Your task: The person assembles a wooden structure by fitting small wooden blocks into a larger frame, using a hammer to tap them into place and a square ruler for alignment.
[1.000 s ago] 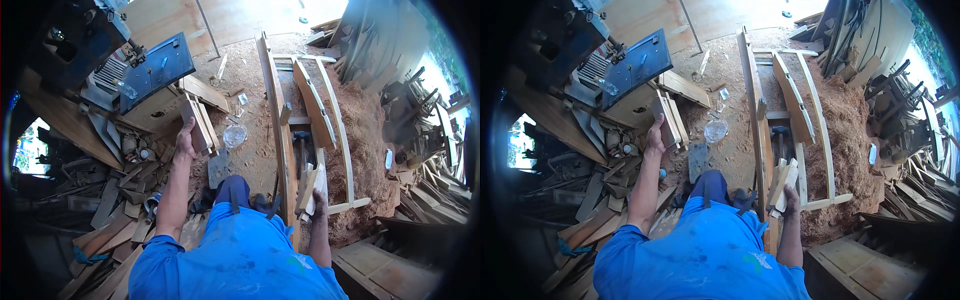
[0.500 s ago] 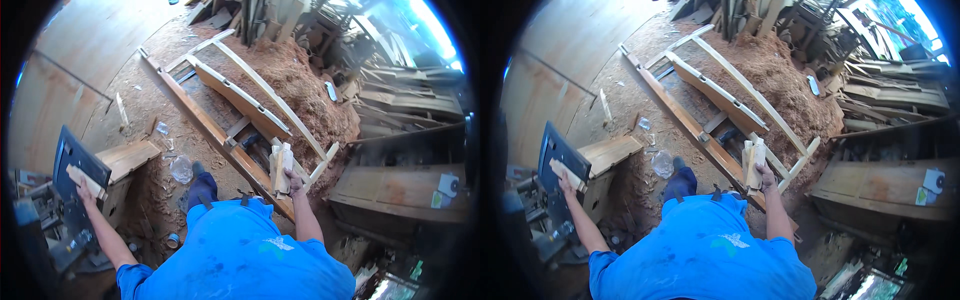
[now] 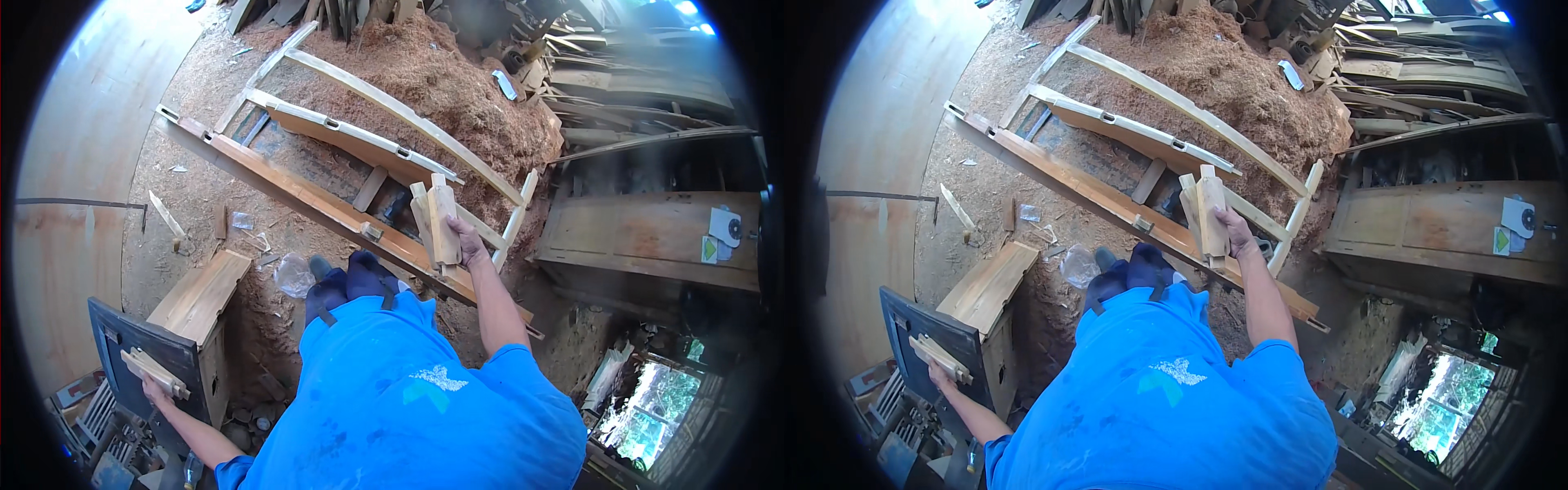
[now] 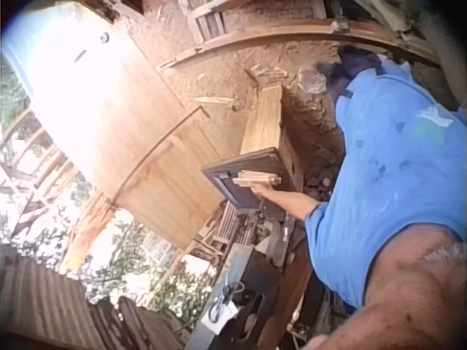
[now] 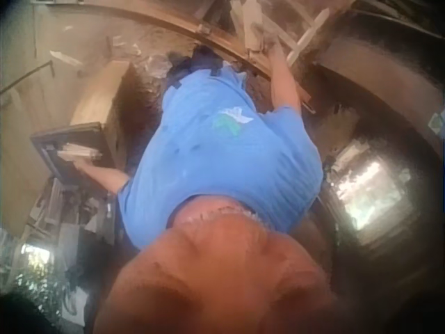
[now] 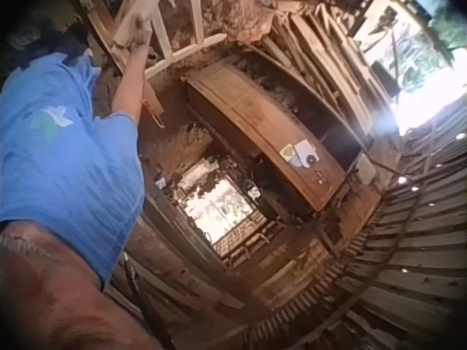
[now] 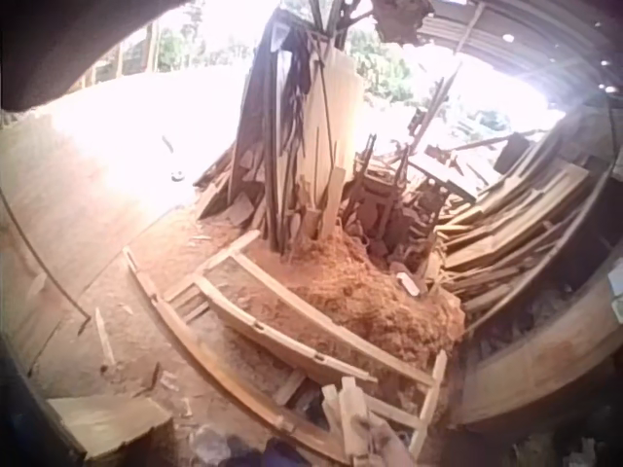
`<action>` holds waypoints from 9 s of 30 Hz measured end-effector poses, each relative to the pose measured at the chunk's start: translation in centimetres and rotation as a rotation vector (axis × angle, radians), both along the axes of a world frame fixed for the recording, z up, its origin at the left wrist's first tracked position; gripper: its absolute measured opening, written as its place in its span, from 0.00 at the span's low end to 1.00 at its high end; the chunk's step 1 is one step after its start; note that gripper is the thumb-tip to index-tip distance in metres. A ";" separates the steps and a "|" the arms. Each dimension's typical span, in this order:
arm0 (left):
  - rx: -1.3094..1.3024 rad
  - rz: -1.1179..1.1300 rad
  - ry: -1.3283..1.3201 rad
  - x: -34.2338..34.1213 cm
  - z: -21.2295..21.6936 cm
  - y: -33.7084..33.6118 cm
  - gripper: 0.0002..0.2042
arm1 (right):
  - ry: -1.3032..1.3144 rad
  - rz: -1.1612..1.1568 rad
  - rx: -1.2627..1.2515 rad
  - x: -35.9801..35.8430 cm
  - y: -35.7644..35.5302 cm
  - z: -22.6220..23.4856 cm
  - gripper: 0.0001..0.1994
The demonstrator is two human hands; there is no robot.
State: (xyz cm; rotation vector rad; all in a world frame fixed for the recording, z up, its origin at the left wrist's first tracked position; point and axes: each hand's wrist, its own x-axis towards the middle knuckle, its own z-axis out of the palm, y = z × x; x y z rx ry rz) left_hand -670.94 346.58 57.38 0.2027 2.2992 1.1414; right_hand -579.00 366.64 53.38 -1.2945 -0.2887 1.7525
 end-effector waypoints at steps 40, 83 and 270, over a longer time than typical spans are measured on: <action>0.174 -1.176 -0.890 55.6 3.6 23.1 0.27 | 0.111 0.539 0.043 -13.5 4.3 11.5 0.33; 0.398 -0.804 -0.848 47.5 10.6 32.2 0.28 | 0.891 0.529 0.410 -18.4 4.3 8.8 0.32; -0.113 -1.172 0.622 44.2 -9.0 33.9 0.19 | -1.506 0.708 0.061 5.0 -1.3 -20.3 0.23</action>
